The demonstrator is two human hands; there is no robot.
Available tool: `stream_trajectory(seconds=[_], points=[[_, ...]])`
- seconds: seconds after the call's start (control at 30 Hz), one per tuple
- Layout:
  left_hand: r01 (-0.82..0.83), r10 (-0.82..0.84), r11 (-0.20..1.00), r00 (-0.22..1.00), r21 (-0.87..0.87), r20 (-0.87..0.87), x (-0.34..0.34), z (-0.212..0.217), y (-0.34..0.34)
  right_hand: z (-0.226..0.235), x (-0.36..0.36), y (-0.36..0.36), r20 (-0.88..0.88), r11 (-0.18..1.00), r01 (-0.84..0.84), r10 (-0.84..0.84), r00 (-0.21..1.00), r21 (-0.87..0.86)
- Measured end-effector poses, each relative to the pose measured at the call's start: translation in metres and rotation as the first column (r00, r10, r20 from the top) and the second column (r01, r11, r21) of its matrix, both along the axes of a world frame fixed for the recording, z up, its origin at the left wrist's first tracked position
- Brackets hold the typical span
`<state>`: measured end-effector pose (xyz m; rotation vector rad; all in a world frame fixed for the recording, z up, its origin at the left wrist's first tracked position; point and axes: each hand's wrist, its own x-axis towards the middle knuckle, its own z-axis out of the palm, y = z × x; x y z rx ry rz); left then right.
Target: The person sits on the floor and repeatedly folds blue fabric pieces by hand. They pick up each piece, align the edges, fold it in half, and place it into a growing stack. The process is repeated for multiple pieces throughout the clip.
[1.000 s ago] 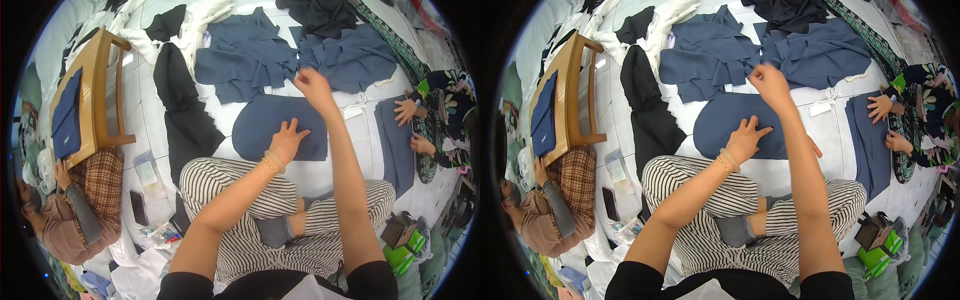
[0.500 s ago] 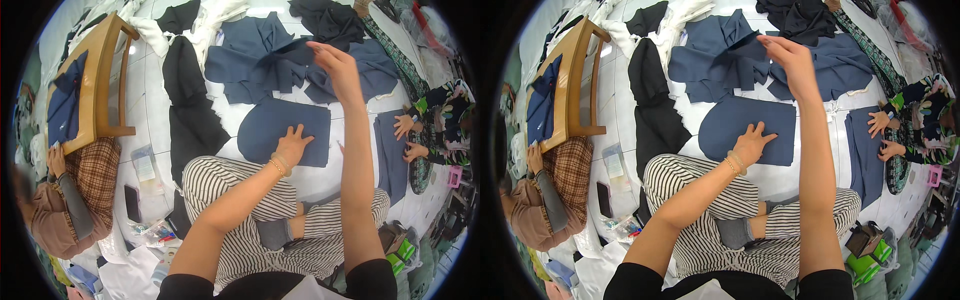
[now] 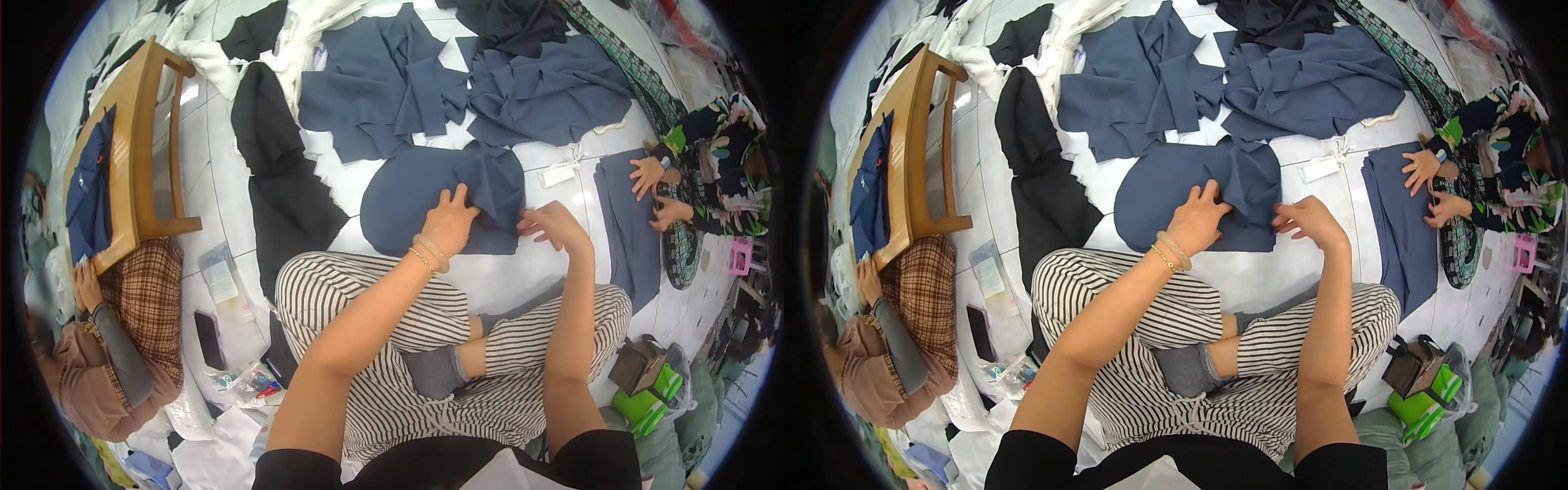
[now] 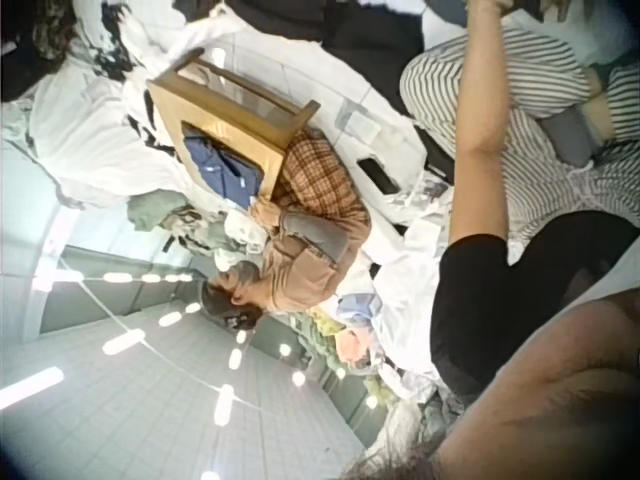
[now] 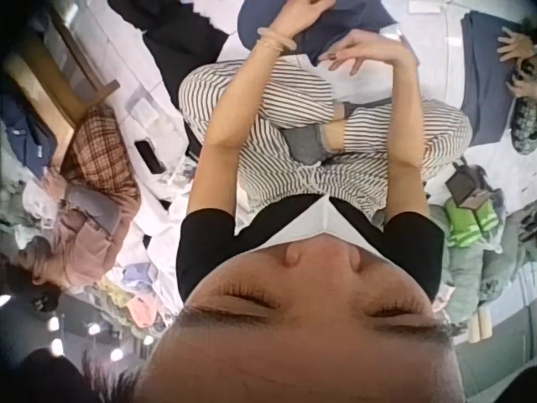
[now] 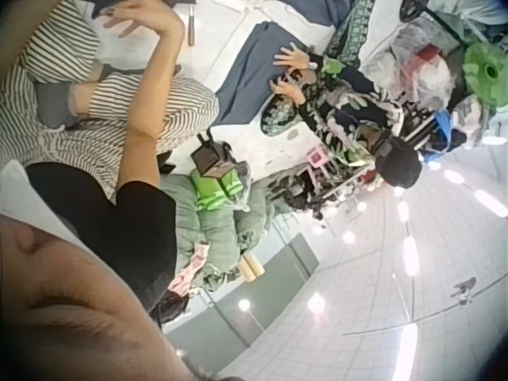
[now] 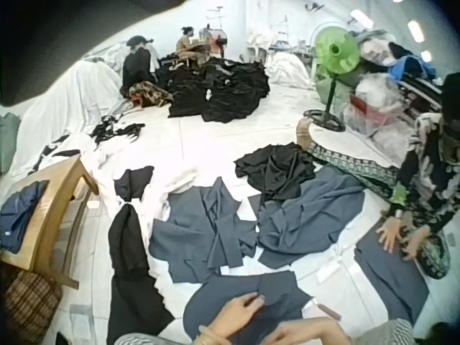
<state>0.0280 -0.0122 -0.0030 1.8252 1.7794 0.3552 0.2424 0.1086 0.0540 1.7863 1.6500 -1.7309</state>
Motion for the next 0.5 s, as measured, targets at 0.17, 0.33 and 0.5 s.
stream_trajectory(seconds=[0.17, 0.33, 0.5], points=[[-0.107, 0.090, 0.994, 0.947, 0.036, 0.309, -0.020, -0.014, 0.005, 0.030, -0.034, -0.009, -0.304, 0.885, -0.377, 0.293, 0.907, -0.274], [-0.323, 0.418, 0.909, 0.708, -0.265, 0.569, -0.032, 0.000, 0.030, 0.011, -0.054, -0.024, -0.510, 0.738, -0.615, 0.429, 0.745, -0.277], [-0.346, 0.351, 0.935, 0.884, -0.073, 0.310, -0.033, 0.006, 0.025, 0.002, -0.065, -0.035, -0.541, 0.684, -0.654, 0.433, 0.720, -0.322]])
